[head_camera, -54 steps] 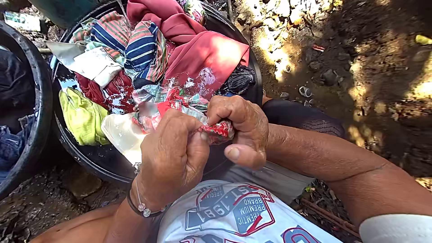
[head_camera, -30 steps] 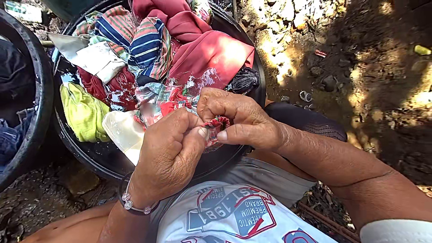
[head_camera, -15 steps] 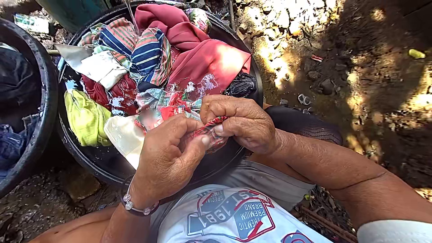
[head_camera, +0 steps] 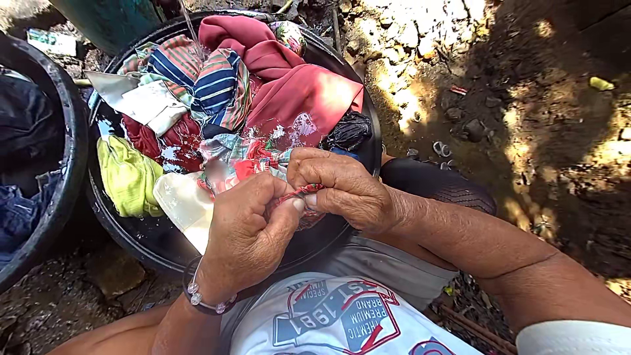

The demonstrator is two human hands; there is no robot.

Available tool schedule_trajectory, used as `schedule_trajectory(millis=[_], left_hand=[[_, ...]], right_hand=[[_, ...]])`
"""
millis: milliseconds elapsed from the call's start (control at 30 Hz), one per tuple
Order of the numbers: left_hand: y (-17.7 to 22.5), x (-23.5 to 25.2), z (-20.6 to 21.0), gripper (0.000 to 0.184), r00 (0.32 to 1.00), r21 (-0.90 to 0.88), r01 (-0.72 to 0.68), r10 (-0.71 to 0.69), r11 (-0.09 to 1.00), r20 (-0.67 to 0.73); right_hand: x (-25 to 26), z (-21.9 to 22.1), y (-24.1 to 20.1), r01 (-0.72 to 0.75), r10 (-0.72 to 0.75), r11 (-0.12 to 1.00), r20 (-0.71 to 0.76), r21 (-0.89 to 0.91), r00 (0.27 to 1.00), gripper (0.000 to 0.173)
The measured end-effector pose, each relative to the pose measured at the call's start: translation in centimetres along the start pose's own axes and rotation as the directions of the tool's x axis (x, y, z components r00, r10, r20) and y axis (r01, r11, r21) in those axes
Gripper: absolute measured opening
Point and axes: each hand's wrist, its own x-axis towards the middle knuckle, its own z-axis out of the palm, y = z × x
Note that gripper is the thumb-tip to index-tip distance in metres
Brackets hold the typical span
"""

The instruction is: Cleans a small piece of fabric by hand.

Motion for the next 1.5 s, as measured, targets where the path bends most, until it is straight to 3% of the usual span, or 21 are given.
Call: schedule_trajectory(millis=[200, 500, 1067, 1500], left_hand=[[-0.15, -0.08, -0.11, 0.009, 1.0, -0.006, 0.02, -0.02, 1.0, -0.01], [-0.18, 0.09, 0.02, 0.006, 1.0, -0.027, 0.007, -0.007, 1.0, 0.01], [0.07, 0.07, -0.14, 0.008, 1.0, -0.009, 0.007, -0.007, 1.0, 0.013], [-0.08, 0.37, -0.35, 0.01, 0.996, 0.063, -0.004, -0.002, 0.998, 0.093]], right_hand=[[-0.13, 0.26, 0.04, -0.012, 0.012, 0.999, 0.0, -0.044, 1.0, 0.015], [-0.07, 0.38, 0.2, 0.004, -0.009, 0.999, -0.121, -0.037, 0.993, 0.017], [-0.22, 0.17, 0.58, 0.017, -0.027, 0.993, -0.091, -0.113, 0.995, 0.018], [-0.25, 0.29, 0.91, -0.023, 0.012, 0.992, -0.089, -0.124, 0.996, 0.018]])
